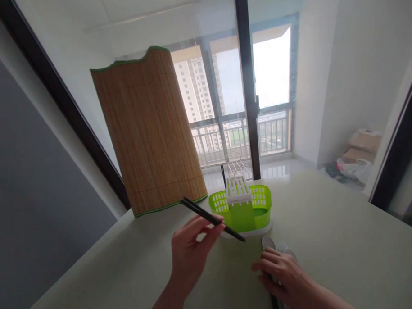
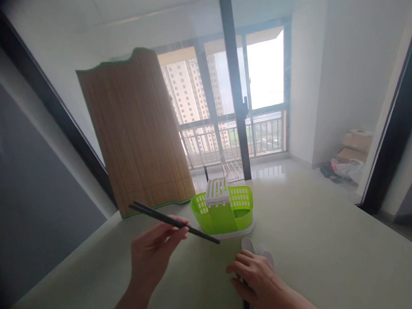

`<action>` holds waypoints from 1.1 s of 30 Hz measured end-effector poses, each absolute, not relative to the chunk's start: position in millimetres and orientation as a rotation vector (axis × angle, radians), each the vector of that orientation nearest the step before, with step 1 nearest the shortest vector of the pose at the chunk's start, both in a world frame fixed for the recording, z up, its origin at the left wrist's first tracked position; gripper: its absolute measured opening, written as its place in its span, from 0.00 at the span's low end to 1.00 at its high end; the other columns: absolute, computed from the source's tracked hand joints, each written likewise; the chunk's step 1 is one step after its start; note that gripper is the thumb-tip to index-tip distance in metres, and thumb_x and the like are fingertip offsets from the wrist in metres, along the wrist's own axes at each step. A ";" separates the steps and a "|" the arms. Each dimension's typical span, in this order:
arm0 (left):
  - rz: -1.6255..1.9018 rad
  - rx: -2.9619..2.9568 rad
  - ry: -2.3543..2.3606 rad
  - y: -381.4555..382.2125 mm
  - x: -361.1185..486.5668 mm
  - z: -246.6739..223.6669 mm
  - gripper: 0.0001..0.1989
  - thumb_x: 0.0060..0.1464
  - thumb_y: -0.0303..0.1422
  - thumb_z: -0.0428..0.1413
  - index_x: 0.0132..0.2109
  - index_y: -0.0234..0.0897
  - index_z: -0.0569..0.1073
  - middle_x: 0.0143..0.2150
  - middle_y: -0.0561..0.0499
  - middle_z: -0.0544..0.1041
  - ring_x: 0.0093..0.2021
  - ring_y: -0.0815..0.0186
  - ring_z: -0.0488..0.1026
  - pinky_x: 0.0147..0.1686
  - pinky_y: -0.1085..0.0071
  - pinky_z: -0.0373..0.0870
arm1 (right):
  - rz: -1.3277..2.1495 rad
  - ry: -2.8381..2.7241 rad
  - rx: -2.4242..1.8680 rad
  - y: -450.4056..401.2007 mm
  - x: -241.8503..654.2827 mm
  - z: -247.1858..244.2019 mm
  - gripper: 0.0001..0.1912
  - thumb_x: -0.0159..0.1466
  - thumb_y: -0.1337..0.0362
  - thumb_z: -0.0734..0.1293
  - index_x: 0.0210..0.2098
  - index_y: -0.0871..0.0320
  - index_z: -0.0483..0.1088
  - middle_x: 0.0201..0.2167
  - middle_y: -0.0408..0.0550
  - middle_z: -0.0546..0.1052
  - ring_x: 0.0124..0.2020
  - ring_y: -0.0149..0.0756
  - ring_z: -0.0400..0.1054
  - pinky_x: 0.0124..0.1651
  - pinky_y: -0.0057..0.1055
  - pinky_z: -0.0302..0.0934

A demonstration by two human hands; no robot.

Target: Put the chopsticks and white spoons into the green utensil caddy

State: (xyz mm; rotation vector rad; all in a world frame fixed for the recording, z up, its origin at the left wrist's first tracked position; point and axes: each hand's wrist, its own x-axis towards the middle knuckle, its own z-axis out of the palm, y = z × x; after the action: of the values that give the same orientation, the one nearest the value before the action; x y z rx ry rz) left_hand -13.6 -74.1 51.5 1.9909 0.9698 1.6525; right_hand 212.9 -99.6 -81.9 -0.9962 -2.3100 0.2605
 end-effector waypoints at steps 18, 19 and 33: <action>1.108 2.050 1.532 111.8 5.8 34.8 0.09 0.47 0.35 0.61 0.35 0.34 0.77 0.32 0.48 0.81 0.30 0.65 0.77 0.27 0.74 0.73 | -0.040 -2.386 -1.006 -90.3 223.0 -84.5 0.07 0.66 0.68 0.58 0.33 0.54 0.65 0.33 0.45 0.72 0.35 0.37 0.62 0.35 0.34 0.51; 1.078 2.057 1.534 113.3 7.7 34.1 0.08 0.48 0.34 0.61 0.36 0.34 0.77 0.32 0.48 0.81 0.30 0.66 0.77 0.26 0.74 0.73 | -0.048 -2.384 -1.010 -90.3 223.1 -84.4 0.07 0.66 0.67 0.58 0.33 0.54 0.65 0.33 0.45 0.72 0.35 0.38 0.62 0.35 0.34 0.51; 0.876 2.490 1.747 84.7 12.4 35.0 0.14 0.58 0.35 0.52 0.48 0.37 0.76 0.45 0.46 0.79 0.41 0.62 0.76 0.36 0.70 0.67 | -0.002 -2.418 -1.013 -90.2 222.1 -85.0 0.07 0.62 0.67 0.63 0.28 0.55 0.62 0.30 0.43 0.73 0.37 0.37 0.61 0.42 0.37 0.51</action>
State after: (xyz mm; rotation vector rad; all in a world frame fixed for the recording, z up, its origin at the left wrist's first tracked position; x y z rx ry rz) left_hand 12.4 84.7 35.0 2.4897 1.7473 0.8763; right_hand 222.1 -90.2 -85.0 -1.0135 -2.4182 -0.0019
